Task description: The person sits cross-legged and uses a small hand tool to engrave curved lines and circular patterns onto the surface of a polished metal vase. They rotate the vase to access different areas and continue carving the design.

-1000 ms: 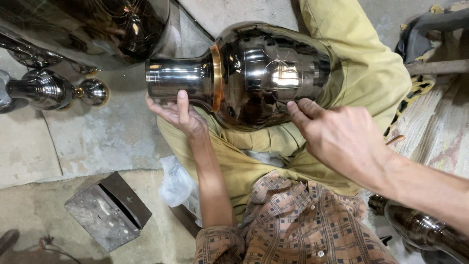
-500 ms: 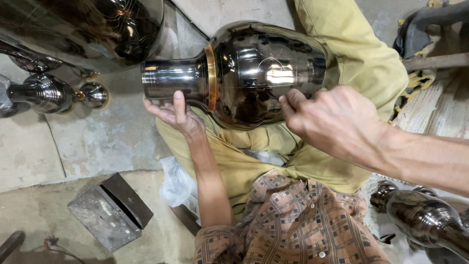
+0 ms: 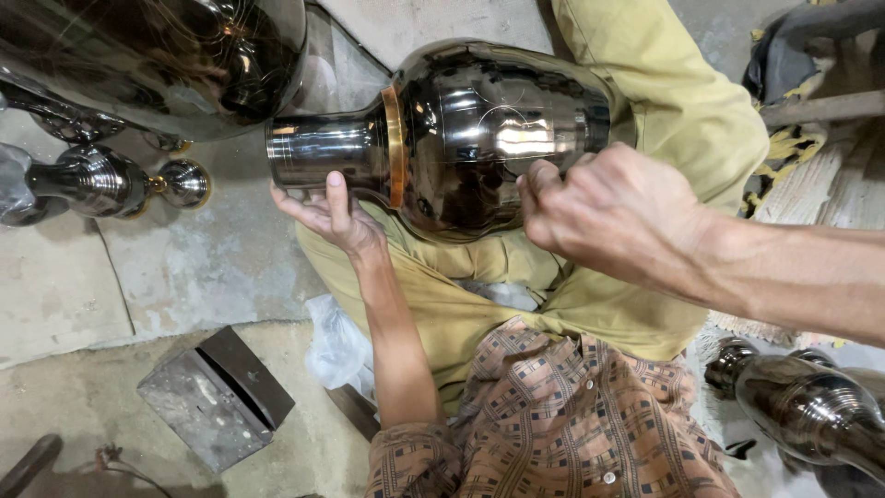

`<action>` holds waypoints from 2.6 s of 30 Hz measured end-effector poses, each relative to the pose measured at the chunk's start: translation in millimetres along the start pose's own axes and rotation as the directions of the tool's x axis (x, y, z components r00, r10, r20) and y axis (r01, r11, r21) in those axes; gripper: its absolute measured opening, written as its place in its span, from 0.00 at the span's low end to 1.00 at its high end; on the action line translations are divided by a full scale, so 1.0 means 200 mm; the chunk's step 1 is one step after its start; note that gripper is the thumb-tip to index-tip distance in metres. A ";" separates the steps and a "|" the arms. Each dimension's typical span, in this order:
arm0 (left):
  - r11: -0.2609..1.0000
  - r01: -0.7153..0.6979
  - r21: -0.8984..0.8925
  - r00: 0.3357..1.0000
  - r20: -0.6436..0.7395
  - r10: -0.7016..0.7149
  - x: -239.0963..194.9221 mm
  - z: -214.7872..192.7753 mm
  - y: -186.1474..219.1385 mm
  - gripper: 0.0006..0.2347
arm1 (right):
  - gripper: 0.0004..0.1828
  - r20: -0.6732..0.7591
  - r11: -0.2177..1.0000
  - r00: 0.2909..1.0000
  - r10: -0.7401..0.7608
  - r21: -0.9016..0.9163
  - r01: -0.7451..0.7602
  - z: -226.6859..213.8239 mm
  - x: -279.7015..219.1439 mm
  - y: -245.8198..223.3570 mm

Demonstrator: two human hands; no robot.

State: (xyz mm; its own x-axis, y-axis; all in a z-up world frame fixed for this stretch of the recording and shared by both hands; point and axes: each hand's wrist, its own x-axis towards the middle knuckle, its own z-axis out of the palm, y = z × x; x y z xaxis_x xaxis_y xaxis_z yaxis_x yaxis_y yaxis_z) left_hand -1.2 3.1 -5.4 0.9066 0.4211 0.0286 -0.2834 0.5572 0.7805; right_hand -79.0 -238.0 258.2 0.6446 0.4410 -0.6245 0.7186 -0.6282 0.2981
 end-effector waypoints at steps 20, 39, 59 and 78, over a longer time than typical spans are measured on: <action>0.927 0.304 -0.222 0.928 0.289 -0.235 0.13 0.06 -0.09 0.34 | 0.28 -0.017 0.212 0.840 0.543 0.970 -0.118 0.31 -0.31 -0.11; 0.889 0.453 -0.069 0.834 -0.320 -0.450 0.00 0.29 0.20 0.30 | 0.24 0.307 -0.190 0.788 0.534 0.951 -0.242 0.46 -0.34 -0.18; 0.556 -0.577 0.598 0.811 0.501 0.301 -0.52 0.37 0.29 0.12 | 0.24 0.058 0.048 0.630 0.774 0.987 -0.151 0.21 -0.23 -0.04; 0.172 -0.757 0.630 0.616 0.776 -0.133 -0.56 0.51 0.27 0.14 | 0.21 -0.033 0.228 0.679 0.733 0.953 -0.200 0.13 -0.20 0.01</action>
State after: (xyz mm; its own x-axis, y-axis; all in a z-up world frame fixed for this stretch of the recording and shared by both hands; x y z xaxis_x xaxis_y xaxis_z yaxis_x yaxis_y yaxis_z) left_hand -87.1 -86.7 97.2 0.8391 -0.3699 0.3988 -0.5378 -0.6741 0.5064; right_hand -109.8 -273.4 264.4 0.9733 -0.1399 -0.1818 -0.2136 -0.8421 -0.4952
